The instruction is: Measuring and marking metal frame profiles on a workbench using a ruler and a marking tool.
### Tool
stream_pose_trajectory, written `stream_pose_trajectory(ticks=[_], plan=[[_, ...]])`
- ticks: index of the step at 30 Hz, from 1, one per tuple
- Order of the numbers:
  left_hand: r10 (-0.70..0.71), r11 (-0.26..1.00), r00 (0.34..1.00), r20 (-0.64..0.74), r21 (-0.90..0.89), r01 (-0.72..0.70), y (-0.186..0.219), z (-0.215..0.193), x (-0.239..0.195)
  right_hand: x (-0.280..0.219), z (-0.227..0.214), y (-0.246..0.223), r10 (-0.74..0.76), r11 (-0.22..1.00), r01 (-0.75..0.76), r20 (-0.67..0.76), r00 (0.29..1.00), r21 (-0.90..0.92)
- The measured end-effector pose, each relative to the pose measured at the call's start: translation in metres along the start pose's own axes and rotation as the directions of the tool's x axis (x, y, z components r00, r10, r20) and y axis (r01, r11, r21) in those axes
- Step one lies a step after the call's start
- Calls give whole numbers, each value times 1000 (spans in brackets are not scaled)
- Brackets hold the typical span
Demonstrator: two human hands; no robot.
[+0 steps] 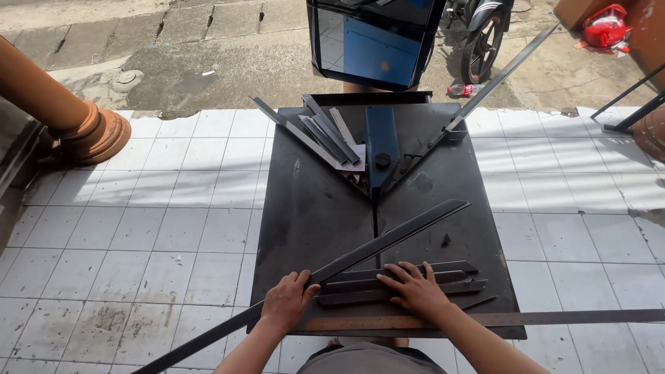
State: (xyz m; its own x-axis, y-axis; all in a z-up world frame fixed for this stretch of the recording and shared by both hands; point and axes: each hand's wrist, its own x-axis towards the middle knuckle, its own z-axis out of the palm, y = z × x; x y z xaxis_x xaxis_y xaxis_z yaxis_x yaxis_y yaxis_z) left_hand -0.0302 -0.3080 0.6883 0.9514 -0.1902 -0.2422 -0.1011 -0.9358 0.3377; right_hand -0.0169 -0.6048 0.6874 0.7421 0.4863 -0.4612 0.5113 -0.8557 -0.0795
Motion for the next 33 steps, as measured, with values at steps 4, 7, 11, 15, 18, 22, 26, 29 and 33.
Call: stream_pose_trajectory(ticks=[4, 7, 11, 15, 18, 22, 26, 29, 33], plan=[[1, 1000, 1000, 12, 26, -2, 10, 20, 13, -18, -8, 18, -18, 1000, 17, 92, 996, 1], [-5, 997, 1000, 4, 74, 4, 20, 36, 27, -24, -16, 30, -32, 999, 30, 125, 992, 21], [-11, 997, 998, -67, 72, 15, 37, 56, 45, -15, -13, 49, 12, 985, 3, -82, 997, 173], [-61, 998, 993, -98, 20, 63, 56, 64, 68, 19, -11, 77, 206, 962, -101, -436, 876, 253], [-5, 975, 977, -214, 216, 52, 63, 76, 91, 41, -38, 87, 318, 927, -197, -393, 863, 319], [119, 897, 942, -315, 441, 34, 67, 80, 113, 77, -46, 102, 387, 906, -295, -309, 869, 303], [143, 892, 915, -377, 449, 45, 68, 84, 129, 100, -57, 109, 471, 840, -421, -74, 879, 342], [84, 915, 902, -424, 391, 98, 73, 80, 133, 110, -58, 114, 493, 820, -454, -25, 870, 350], [44, 986, 843, -535, 158, 50, 82, 70, 134, 125, -51, 130, 514, 805, -470, -29, 858, 363]])
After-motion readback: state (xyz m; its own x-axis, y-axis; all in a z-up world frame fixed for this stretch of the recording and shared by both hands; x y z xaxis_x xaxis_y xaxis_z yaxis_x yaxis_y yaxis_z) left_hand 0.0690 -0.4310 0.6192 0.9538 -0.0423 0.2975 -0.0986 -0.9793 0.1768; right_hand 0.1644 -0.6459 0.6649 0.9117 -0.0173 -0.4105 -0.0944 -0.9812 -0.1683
